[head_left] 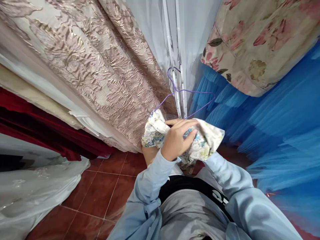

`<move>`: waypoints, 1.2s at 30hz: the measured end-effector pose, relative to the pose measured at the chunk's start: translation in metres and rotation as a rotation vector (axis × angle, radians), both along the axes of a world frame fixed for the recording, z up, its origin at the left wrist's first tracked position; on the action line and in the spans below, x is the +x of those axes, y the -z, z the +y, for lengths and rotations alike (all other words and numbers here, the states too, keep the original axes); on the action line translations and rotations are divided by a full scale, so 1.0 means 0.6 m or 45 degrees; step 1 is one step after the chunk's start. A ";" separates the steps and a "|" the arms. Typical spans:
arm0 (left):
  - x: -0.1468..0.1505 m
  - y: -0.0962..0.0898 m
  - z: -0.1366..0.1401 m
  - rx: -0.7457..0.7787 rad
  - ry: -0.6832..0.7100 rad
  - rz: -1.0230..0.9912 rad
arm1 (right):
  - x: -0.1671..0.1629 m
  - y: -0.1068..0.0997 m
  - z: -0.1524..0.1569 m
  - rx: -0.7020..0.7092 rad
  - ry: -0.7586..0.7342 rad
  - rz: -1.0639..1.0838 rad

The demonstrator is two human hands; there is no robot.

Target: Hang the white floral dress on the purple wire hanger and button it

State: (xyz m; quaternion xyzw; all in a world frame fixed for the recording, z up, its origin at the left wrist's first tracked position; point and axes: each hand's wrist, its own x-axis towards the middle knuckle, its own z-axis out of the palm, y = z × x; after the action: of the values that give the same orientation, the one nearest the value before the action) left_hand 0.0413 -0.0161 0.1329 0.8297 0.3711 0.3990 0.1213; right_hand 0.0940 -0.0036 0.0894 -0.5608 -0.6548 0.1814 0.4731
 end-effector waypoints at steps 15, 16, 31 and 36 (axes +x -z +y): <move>-0.063 0.063 0.055 0.448 -1.181 -0.402 | 0.032 -0.016 0.090 -0.120 -1.011 -0.039; -0.067 0.054 0.056 0.381 -1.141 -0.339 | 0.032 -0.016 0.090 -0.117 -0.985 -0.107; -0.133 0.033 0.137 0.045 -0.855 -0.076 | -0.005 0.132 -0.015 0.224 -0.274 0.058; -0.144 0.035 0.137 0.052 -0.813 -0.075 | -0.009 0.244 -0.042 -0.341 -0.277 -0.054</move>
State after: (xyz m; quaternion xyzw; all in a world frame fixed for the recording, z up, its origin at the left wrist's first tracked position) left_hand -0.0454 0.0658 0.1122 0.6615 0.6009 0.4483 -0.0161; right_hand 0.0888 -0.0290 -0.0568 -0.5484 -0.6915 0.3052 0.3578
